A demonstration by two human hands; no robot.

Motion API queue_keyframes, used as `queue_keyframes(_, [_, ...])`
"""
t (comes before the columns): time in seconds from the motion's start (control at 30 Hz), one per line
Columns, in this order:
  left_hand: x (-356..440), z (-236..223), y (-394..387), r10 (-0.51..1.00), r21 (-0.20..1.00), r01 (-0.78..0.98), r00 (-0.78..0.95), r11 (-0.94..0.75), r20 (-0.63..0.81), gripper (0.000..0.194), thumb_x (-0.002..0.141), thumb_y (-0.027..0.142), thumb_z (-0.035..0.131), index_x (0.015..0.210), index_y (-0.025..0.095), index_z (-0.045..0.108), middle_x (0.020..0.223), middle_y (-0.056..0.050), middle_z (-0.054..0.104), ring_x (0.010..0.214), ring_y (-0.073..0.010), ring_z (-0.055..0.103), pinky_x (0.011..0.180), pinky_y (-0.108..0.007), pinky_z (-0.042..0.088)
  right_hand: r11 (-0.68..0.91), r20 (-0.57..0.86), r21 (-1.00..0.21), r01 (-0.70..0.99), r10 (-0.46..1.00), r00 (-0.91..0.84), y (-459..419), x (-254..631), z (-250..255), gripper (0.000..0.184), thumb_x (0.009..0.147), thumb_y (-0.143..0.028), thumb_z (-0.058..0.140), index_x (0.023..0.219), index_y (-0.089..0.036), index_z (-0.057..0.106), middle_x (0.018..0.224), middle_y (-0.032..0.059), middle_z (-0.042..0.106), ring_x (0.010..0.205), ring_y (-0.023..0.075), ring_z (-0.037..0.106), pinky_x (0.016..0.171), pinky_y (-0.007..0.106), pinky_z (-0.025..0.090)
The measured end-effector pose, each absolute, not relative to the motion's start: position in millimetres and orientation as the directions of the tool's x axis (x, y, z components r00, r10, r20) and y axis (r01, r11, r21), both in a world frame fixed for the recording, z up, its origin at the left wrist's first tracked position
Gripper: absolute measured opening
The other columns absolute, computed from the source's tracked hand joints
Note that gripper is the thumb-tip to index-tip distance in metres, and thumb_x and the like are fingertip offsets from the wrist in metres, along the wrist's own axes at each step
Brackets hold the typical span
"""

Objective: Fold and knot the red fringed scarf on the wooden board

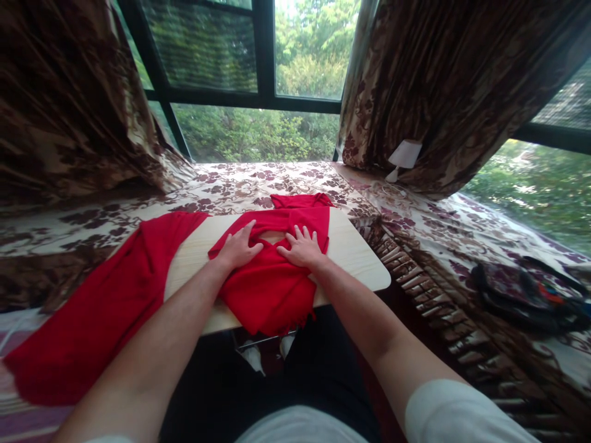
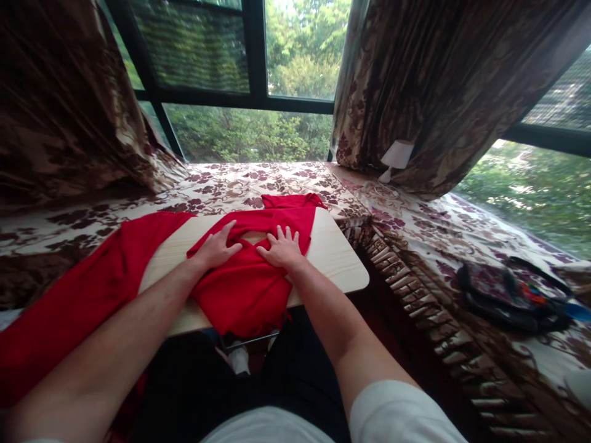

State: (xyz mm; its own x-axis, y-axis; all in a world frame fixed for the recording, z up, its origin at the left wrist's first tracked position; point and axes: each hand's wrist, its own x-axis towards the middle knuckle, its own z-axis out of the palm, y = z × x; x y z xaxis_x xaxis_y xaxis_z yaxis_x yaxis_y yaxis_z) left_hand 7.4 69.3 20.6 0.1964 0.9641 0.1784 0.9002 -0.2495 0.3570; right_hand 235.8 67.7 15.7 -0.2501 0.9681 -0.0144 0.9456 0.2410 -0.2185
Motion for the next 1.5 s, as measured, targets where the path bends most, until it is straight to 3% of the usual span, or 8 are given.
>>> queue_keyframes(0.13, [17.4, 22.2, 54.1, 0.972, 0.260, 0.940, 0.236, -0.222, -0.023, 0.080, 0.090, 0.069, 0.036, 0.159, 0.030, 0.023, 0.166, -0.008, 0.019, 0.152, -0.0353, 0.014, 0.115, -0.070, 0.007, 0.222, -0.029, -0.226, 0.948, 0.972, -0.235, 63.0, 234.4, 16.2, 0.086, 0.086, -0.081, 0.031, 0.156, -0.031, 0.031, 0.167, 0.0092, 0.010, 0.152, 0.0396, 0.002, 0.115, 0.066, -0.002])
queue_keyframes(0.27, [15.1, 12.0, 39.9, 0.964, 0.190, 0.953, 0.256, -0.238, -0.075, 0.084, 0.087, 0.077, 0.030, 0.158, 0.032, 0.025, 0.167, -0.005, 0.011, 0.153, -0.0346, 0.005, 0.115, -0.070, 0.001, 0.198, -0.043, -0.243, 0.950, 0.976, -0.214, 51.9, 230.2, 18.0, 0.088, 0.086, -0.081, 0.032, 0.159, -0.034, 0.021, 0.167, 0.0091, 0.010, 0.152, 0.0398, 0.000, 0.114, 0.069, -0.005])
queue_keyframes(0.53, [-8.8, 5.4, 25.5, 0.943, 0.182, 0.932, 0.328, -0.314, -0.052, 0.090, 0.088, 0.075, 0.031, 0.160, 0.029, 0.004, 0.166, -0.002, 0.011, 0.154, -0.0294, 0.005, 0.118, -0.063, 0.002, 0.140, -0.028, -0.259, 0.956, 0.988, -0.152, 16.0, 211.4, 16.6, 0.087, 0.084, -0.083, 0.031, 0.158, -0.038, 0.021, 0.167, 0.0099, 0.012, 0.150, 0.0453, 0.000, 0.108, 0.075, -0.006])
queue_keyframes(0.77, [-11.2, 28.6, -0.6, 0.979, 0.155, 0.974, 0.180, -0.163, -0.098, 0.085, 0.092, 0.069, 0.025, 0.160, 0.019, 0.021, 0.164, -0.008, 0.020, 0.152, -0.0302, 0.016, 0.118, -0.065, 0.008, 0.148, 0.184, -0.301, 0.942, 0.978, -0.095, 26.7, 238.5, 36.5, 0.080, 0.093, -0.072, 0.029, 0.160, -0.029, 0.017, 0.156, 0.0129, 0.039, 0.143, 0.0316, 0.034, 0.115, 0.056, 0.023])
queue_keyframes(0.9, [-15.1, 22.3, -32.9, 0.998, 0.146, 0.989, 0.010, -0.002, -0.058, 0.082, 0.094, 0.066, 0.015, 0.160, 0.017, 0.021, 0.164, -0.012, 0.023, 0.151, -0.0324, 0.020, 0.117, -0.065, 0.014, 0.111, 0.173, -0.244, 0.963, 0.982, -0.069, 42.1, 270.4, 31.4, 0.073, 0.093, -0.068, 0.038, 0.155, -0.030, 0.034, 0.161, 0.0089, 0.032, 0.149, 0.0315, 0.023, 0.118, 0.060, 0.013])
queue_keyframes(1.13, [-25.5, 0.9, -25.8, 1.000, 0.127, 0.992, 0.015, -0.013, -0.014, 0.082, 0.091, 0.071, 0.025, 0.159, 0.024, 0.024, 0.166, -0.011, 0.017, 0.152, -0.0340, 0.014, 0.118, -0.061, 0.014, 0.080, 0.012, -0.242, 0.967, 0.997, -0.080, 48.3, 281.4, 9.9, 0.076, 0.090, -0.074, 0.035, 0.156, -0.035, 0.029, 0.166, 0.0059, 0.017, 0.152, 0.0327, 0.013, 0.116, 0.065, 0.008])
queue_keyframes(1.3, [-45.4, 3.8, 9.0, 0.996, 0.207, 0.974, 0.089, -0.093, 0.029, 0.076, 0.090, 0.067, 0.036, 0.155, 0.026, 0.037, 0.163, -0.008, 0.026, 0.151, -0.0333, 0.019, 0.119, -0.058, 0.015, 0.041, 0.065, -0.310, 0.950, 0.998, -0.022, 53.6, 272.5, 6.9, 0.074, 0.090, -0.071, 0.040, 0.153, -0.032, 0.037, 0.164, 0.0078, 0.024, 0.151, 0.0340, 0.016, 0.116, 0.065, 0.007])
queue_keyframes(1.5, [-67.1, 3.5, 16.6, 0.929, 0.668, 0.744, -0.248, -0.001, 0.277, 0.052, 0.091, 0.047, 0.044, 0.129, 0.018, 0.064, 0.129, -0.009, 0.068, 0.121, -0.0230, 0.062, 0.106, -0.034, 0.045, -0.035, 0.317, -0.609, 0.792, 0.905, 0.284, 69.0, 290.9, 3.2, 0.061, 0.099, -0.049, 0.033, 0.144, -0.012, 0.050, 0.146, 0.0166, 0.051, 0.137, 0.0248, 0.043, 0.115, 0.040, 0.030])
